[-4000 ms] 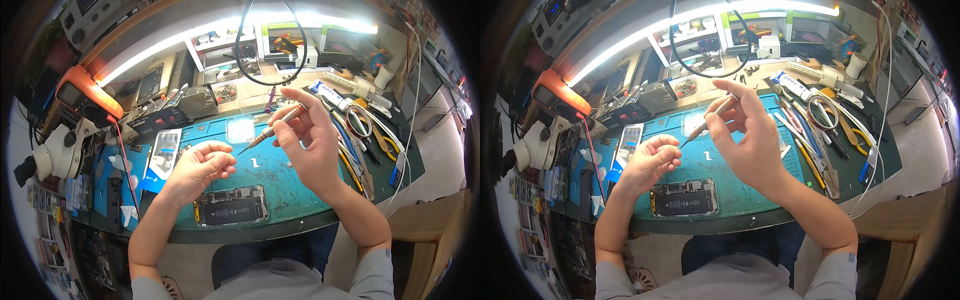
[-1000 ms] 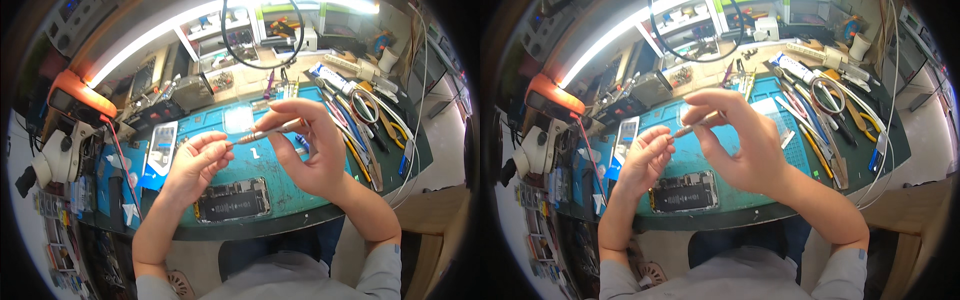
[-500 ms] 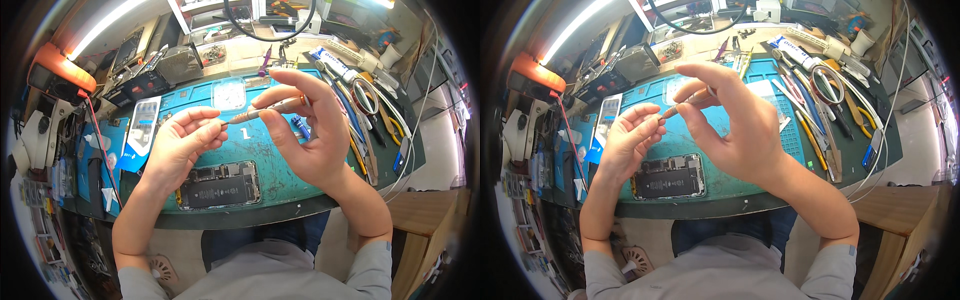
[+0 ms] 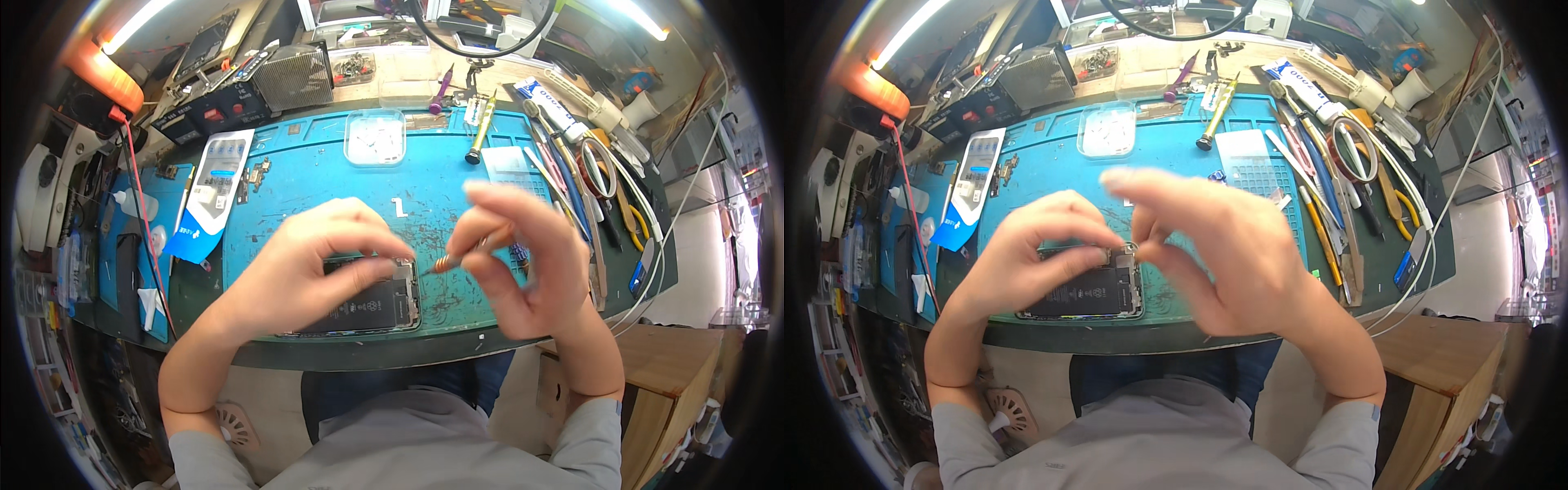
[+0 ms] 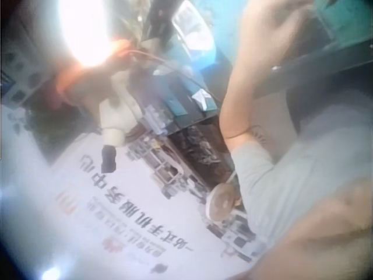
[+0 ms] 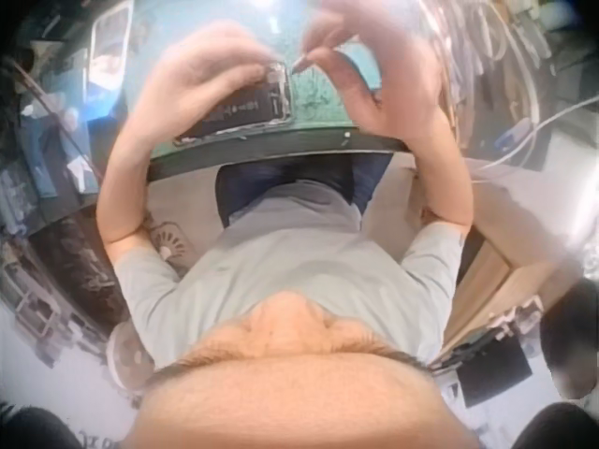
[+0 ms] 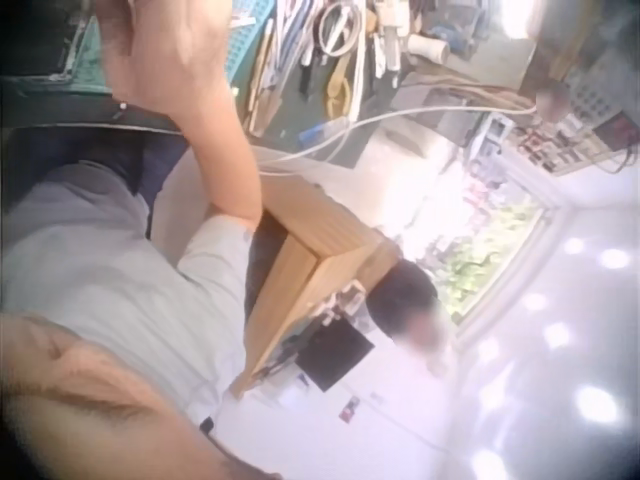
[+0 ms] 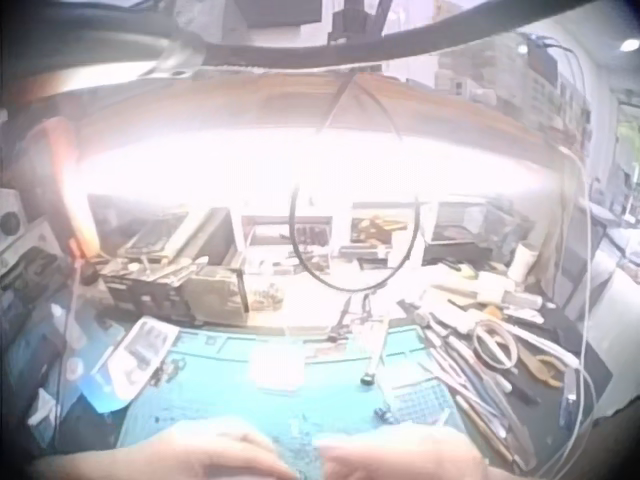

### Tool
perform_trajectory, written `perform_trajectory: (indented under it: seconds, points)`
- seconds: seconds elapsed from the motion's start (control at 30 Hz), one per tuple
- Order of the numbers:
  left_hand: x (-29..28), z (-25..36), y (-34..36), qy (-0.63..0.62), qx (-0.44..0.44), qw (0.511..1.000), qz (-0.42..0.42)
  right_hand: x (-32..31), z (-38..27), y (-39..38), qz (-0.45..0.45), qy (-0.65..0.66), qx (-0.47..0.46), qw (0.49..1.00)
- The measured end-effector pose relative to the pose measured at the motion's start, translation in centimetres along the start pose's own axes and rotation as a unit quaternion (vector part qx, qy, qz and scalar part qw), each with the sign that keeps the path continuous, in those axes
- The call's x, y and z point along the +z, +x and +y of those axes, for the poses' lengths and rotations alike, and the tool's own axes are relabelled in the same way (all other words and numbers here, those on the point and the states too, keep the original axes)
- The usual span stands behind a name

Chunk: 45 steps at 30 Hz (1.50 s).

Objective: The person uses a screwdriver and tweezers to remove screws and small components from a disassembled smartphone on a workbench. They place removed parts into a small container and continue unscrewing and extracting internal pieces.

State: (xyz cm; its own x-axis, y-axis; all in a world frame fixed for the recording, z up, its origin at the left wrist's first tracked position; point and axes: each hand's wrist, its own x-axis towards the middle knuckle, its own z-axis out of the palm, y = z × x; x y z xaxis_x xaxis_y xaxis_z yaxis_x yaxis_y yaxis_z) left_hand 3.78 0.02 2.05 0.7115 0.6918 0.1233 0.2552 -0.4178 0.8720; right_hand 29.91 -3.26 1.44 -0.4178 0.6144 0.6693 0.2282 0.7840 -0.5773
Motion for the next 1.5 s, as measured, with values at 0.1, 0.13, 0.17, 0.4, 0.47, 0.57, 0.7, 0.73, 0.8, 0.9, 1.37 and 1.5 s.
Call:
perform_trajectory:
  seconds: [0.1, 0.13, 0.17, 0.4, 0.47, 0.57, 0.7, 0.73, 0.8, 0.9, 1.37, 1.5]
  points:
    - [0.9, -0.3, -0.6, 0.075, 0.049, 0.996, -0.021, 0.9, 0.2, 0.0, -0.020, -0.009, -0.049, 0.999]
    - [1.0, -0.5, -0.6, 0.075, 0.056, 0.995, -0.030, 0.9, 0.3, 0.1, -0.026, -0.020, -0.067, 0.997]
    - [1.0, -0.6, -0.7, 0.076, 0.064, 0.994, -0.038, 1.1, 0.3, 0.1, -0.031, -0.021, -0.073, 0.997]
    - [0.9, -0.6, -0.8, 0.073, 0.064, 0.993, -0.060, 1.7, 0.3, 0.1, -0.037, -0.029, -0.085, 0.995]
    - [0.9, -0.8, -0.8, 0.071, 0.070, 0.993, -0.056, 2.1, 0.3, -0.1, -0.017, -0.023, -0.077, 0.997]
    - [1.0, -0.9, -0.8, 0.072, 0.074, 0.993, -0.050, 2.4, 0.4, -0.1, -0.006, -0.021, -0.079, 0.997]
    - [1.1, -0.9, -0.8, 0.074, 0.073, 0.993, -0.047, 2.3, 0.6, 0.0, -0.020, -0.036, -0.092, 0.995]
    - [1.0, -0.9, -0.8, 0.074, 0.072, 0.993, -0.048, 2.2, 0.6, 0.1, -0.029, -0.038, -0.095, 0.994]
    - [0.9, -0.9, -0.9, 0.074, 0.070, 0.993, -0.051, 1.6, 0.2, 0.5, -0.063, -0.039, -0.094, 0.993]
    - [0.8, -0.9, -0.9, 0.083, 0.066, 0.993, -0.058, 1.7, 0.2, 0.6, -0.061, -0.021, -0.114, 0.991]
    - [0.9, -0.8, -0.6, 0.041, 0.050, 0.998, -0.015, 1.3, -0.7, 0.7, -0.083, -0.020, -0.036, 0.996]
    - [0.8, -1.2, -0.5, 0.057, 0.040, 0.998, 0.004, 1.0, -1.2, 0.7, -0.090, -0.072, -0.034, 0.993]
